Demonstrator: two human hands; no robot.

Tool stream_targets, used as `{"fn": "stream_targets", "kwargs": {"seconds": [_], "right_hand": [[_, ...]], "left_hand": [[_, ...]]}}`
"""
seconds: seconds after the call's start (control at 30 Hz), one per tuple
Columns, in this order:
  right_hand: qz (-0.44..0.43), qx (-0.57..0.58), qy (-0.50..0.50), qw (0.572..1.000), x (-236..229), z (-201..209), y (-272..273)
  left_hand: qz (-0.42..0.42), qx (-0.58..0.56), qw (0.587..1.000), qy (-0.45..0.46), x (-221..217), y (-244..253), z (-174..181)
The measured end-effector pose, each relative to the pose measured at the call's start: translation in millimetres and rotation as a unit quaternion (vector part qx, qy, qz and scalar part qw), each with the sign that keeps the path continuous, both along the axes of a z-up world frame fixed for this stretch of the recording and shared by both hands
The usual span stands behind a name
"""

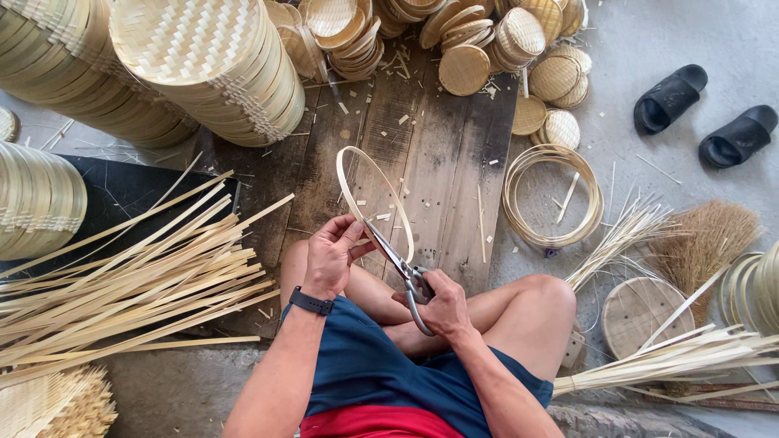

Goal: The person constructs circular bamboo frames by bending strips into rings, trimming them with scissors, and securing the overlapping ends with thin binding material.

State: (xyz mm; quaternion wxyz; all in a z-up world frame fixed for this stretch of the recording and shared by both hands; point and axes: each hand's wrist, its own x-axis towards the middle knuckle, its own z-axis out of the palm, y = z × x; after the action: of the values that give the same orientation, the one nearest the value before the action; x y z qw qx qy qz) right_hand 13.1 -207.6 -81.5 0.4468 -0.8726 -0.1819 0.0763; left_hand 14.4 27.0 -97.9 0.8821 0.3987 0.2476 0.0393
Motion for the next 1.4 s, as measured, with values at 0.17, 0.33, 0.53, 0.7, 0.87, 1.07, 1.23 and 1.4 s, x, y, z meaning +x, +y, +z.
{"fn": "stream_targets", "kwargs": {"seconds": [0.17, 0.33, 0.53, 0.7, 0.87, 1.07, 1.23, 1.4], "right_hand": [[-0.013, 0.004, 0.002, 1.0, -5.7, -24.4, -9.4], [-0.217, -0.168, 0.193, 0.942, 25.4, -101.4, -22.6], [-0.256, -0.21, 0.257, 0.908, 60.1, -183.8, -42.6], [-0.326, 0.06, 0.083, 0.94, 67.4, -93.2, -45.6], [-0.045, 0.092, -0.296, 0.95, 15.0, 96.8, -65.4], [0.129, -0.057, -0.396, 0.908, -25.2, 196.9, -53.5], [0.162, -0.054, -0.344, 0.923, -31.4, 196.4, -63.8], [0.209, -0.031, -0.324, 0.922, -35.1, 189.0, -62.9]], "left_hand": [[0.02, 0.024, 0.999, 0.016, 0.0, -2.0, 7.0], [0.067, -0.002, 0.998, -0.008, -15.8, 11.1, 31.1], [0.042, 0.075, 0.996, -0.029, -51.0, 30.1, 72.0], [-0.032, 0.081, 0.996, 0.019, -65.8, 29.2, 100.3], [-0.188, 0.069, 0.979, 0.018, -65.3, -19.7, 107.4], [-0.296, 0.024, 0.955, -0.007, -58.8, -71.6, 124.3], [-0.341, -0.004, 0.939, 0.046, -59.9, -98.4, 138.3], [-0.499, -0.042, 0.858, 0.112, -48.4, -104.6, 146.4]]}}
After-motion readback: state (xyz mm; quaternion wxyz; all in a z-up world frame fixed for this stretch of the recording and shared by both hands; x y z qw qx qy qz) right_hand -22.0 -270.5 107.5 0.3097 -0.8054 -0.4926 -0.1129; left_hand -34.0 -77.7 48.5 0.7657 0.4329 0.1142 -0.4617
